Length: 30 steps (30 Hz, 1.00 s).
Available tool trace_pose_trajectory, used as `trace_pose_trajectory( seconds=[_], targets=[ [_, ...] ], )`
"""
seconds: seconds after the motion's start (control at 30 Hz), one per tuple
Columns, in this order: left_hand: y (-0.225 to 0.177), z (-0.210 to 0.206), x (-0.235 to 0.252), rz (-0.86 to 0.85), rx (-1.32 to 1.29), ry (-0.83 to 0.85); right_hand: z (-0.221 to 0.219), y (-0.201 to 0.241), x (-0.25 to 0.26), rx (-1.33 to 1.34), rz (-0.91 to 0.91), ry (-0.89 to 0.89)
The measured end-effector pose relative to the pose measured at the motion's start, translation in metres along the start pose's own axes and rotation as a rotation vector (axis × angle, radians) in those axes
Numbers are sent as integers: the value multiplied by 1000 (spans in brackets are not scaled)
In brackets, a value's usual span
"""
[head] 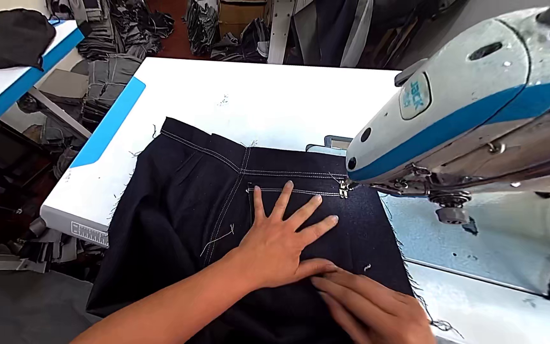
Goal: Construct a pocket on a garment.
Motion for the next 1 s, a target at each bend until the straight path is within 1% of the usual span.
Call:
trace_pose_trajectory(
  seconds=[0.03, 0.07, 0.13, 0.17, 0.23, 0.43, 0.53, 0.6, 0.7, 0.87, 1.0],
  targets=[
    [0, 0, 0, -7, 7, 0, 6, -13, -5, 78, -69, -22],
    [-1, 1, 0, -8, 4, 25, 10, -22, -9, 90, -129, -38],
    [-2, 0, 0, 6, -23, 102, 12, -32, -15, 18, -212, -25],
    [-2, -1, 0, 7, -32, 127, 10, -33, -16, -36, -220, -13],
    [-2, -1, 1, 8, -47, 158, 6, -33, -18, -103, -200, -10],
    [-5, -1, 0, 44, -59, 165, 6, -30, -19, -114, -190, -24],
    [-4, -1, -2, 26, -38, 71, 7, -26, -19, -109, -202, -42],
    [-1, -3, -2, -15, -11, 6, 6, -22, -23, -147, -202, -47],
    [4, -2, -2, -62, 24, -43, 4, -12, -31, -223, -173, -38],
    [5, -1, -3, -63, 58, -17, 4, -18, -32, -157, -171, -15],
    [14, 0, 7, -56, 41, 4, 4, -24, -19, -212, -178, 7]
  ],
)
Point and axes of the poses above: each hand's wrist, its own x-axis towards the middle knuckle, its own z-axis out of the back of the hand, y = z × x, the point moved 6 cm from there along x, towards the middle knuckle, and after that the axes turned 13 degrees about -z, right-handed, at the moved point
